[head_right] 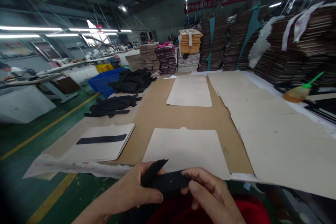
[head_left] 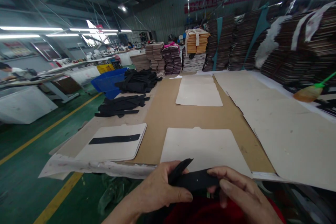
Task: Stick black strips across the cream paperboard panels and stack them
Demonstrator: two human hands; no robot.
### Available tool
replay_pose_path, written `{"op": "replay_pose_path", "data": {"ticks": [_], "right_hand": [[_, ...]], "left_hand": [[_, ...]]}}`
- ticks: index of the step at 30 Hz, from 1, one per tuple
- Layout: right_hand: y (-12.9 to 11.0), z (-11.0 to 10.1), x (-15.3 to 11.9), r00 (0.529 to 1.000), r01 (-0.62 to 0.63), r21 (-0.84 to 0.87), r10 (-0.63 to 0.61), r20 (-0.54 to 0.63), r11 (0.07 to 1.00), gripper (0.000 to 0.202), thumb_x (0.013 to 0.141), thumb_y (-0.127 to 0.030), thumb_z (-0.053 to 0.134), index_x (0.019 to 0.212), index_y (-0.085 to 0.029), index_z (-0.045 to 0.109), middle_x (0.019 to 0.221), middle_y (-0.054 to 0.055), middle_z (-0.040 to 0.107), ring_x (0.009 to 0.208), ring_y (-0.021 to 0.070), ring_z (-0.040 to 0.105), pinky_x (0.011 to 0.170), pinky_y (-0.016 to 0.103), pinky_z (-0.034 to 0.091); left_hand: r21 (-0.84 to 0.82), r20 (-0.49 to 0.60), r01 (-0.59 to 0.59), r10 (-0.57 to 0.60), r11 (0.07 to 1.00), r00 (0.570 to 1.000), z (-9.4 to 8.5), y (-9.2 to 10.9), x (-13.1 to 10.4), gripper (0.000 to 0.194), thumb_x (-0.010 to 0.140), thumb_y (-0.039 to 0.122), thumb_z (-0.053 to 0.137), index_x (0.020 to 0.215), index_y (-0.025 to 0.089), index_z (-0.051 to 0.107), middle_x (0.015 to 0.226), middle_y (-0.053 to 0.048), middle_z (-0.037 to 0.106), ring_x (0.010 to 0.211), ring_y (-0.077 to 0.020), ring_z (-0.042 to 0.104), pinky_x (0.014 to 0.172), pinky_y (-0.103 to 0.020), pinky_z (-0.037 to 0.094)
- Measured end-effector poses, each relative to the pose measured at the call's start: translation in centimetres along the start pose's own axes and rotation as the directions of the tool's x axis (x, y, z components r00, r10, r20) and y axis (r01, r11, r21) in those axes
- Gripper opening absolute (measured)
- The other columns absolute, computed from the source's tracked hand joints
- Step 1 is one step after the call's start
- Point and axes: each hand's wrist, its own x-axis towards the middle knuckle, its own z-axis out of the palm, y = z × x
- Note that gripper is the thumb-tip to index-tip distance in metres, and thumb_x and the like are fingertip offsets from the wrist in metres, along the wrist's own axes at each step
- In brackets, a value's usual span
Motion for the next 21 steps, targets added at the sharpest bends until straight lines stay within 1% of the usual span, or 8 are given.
{"op": "replay_pose_path", "data": {"ticks": [2, 4, 6, 9, 11, 13, 17, 21], "right_hand": [[-0.3, 0.4, 0.3, 0.998, -0.054, 0.081, 0.056, -0.031, 0.995, 0.034, 0.083, -0.054, 0.061, 0.092, -0.022, 0.067, 0.074, 0.001, 0.066, 0.064, 0.014, 0.057, 0.057, 0.023, 0.048], [-0.4, 0.5, 0.7, 0.995, -0.058, 0.079, 0.064, -0.075, 0.995, 0.03, 0.079, -0.05, 0.067, 0.084, -0.021, 0.063, 0.065, -0.002, 0.059, 0.06, 0.0129, 0.054, 0.054, 0.021, 0.046], [-0.3, -0.3, 0.8, 0.987, -0.008, -0.003, 0.008, -0.158, 1.0, 0.03, 0.079, -0.048, 0.068, 0.095, -0.023, 0.063, 0.068, -0.003, 0.059, 0.061, 0.0126, 0.054, 0.054, 0.021, 0.047], [0.6, -2.9, 0.3, 0.935, 0.038, -0.227, -0.115, -0.336, 0.973, 0.041, 0.075, -0.05, 0.07, 0.109, -0.027, 0.065, 0.085, 0.001, 0.066, 0.073, 0.0164, 0.061, 0.061, 0.022, 0.052], [1.6, -4.9, -0.1, 0.908, 0.0, -0.317, -0.133, -0.398, 0.948, 0.042, 0.07, -0.054, 0.072, 0.102, -0.026, 0.07, 0.091, 0.004, 0.068, 0.077, 0.0199, 0.064, 0.062, 0.023, 0.054], [2.5, -6.4, -0.3, 0.888, -0.059, -0.329, -0.101, -0.449, 0.943, 0.043, 0.068, -0.057, 0.072, 0.097, -0.025, 0.072, 0.086, 0.004, 0.069, 0.074, 0.0209, 0.064, 0.06, 0.025, 0.054], [2.8, -7.3, 0.0, 0.842, -0.127, -0.335, -0.077, -0.534, 0.934, 0.046, 0.071, -0.059, 0.068, 0.102, -0.024, 0.071, 0.069, 0.0, 0.061, 0.06, 0.0164, 0.057, 0.052, 0.024, 0.049], [1.4, -6.9, 1.6, 0.827, -0.128, -0.395, -0.122, -0.549, 0.91, 0.049, 0.072, -0.058, 0.065, 0.104, -0.021, 0.071, 0.07, 0.0, 0.058, 0.063, 0.0164, 0.056, 0.053, 0.024, 0.048]], "left_hand": [[0.026, -0.007, -0.023, 0.023, 0.999, 1.0, 0.4, 0.6, 0.0, 0.027, 0.066, 0.025, 0.074, 0.091, 0.019, 0.066, 0.066, 0.008, 0.053, 0.055, -0.007, 0.043, 0.045, -0.014, 0.034], [0.04, -0.007, -0.006, 0.007, 0.999, 1.0, 0.7, 0.8, -0.1, 0.03, 0.065, 0.025, 0.075, 0.093, 0.02, 0.067, 0.068, 0.007, 0.054, 0.056, -0.0076, 0.043, 0.046, -0.014, 0.034], [0.061, -0.002, 0.04, -0.04, 0.997, 0.999, 0.5, 0.5, -0.4, 0.034, 0.064, 0.027, 0.076, 0.096, 0.02, 0.067, 0.068, 0.006, 0.054, 0.055, -0.0083, 0.044, 0.044, -0.015, 0.035], [0.087, -0.008, 0.109, -0.108, 0.99, 0.994, -0.9, -0.5, -1.4, 0.033, 0.066, 0.027, 0.073, 0.097, 0.019, 0.067, 0.071, 0.005, 0.056, 0.052, -0.0081, 0.043, 0.042, -0.016, 0.037], [0.084, -0.012, 0.143, -0.143, 0.986, 0.99, -2.2, -1.2, -2.1, 0.028, 0.068, 0.025, 0.069, 0.095, 0.019, 0.066, 0.072, 0.006, 0.056, 0.051, -0.0069, 0.044, 0.044, -0.016, 0.039], [0.081, -0.04, 0.156, -0.153, 0.984, 0.987, -3.3, -1.6, -2.6, 0.024, 0.069, 0.025, 0.068, 0.093, 0.019, 0.064, 0.072, 0.007, 0.056, 0.053, -0.007, 0.048, 0.048, -0.016, 0.04], [0.141, -0.187, 0.107, -0.08, 0.984, 0.979, -4.8, -1.4, -1.9, 0.021, 0.074, 0.035, 0.066, 0.086, 0.018, 0.063, 0.067, 0.007, 0.052, 0.059, -0.0095, 0.049, 0.056, -0.018, 0.042], [0.226, -0.39, 0.106, -0.01, 0.968, 0.921, -5.3, -1.2, 0.4, 0.037, 0.078, 0.049, 0.062, 0.1, 0.019, 0.062, 0.068, 0.005, 0.056, 0.059, -0.0132, 0.052, 0.058, -0.022, 0.043]]}}
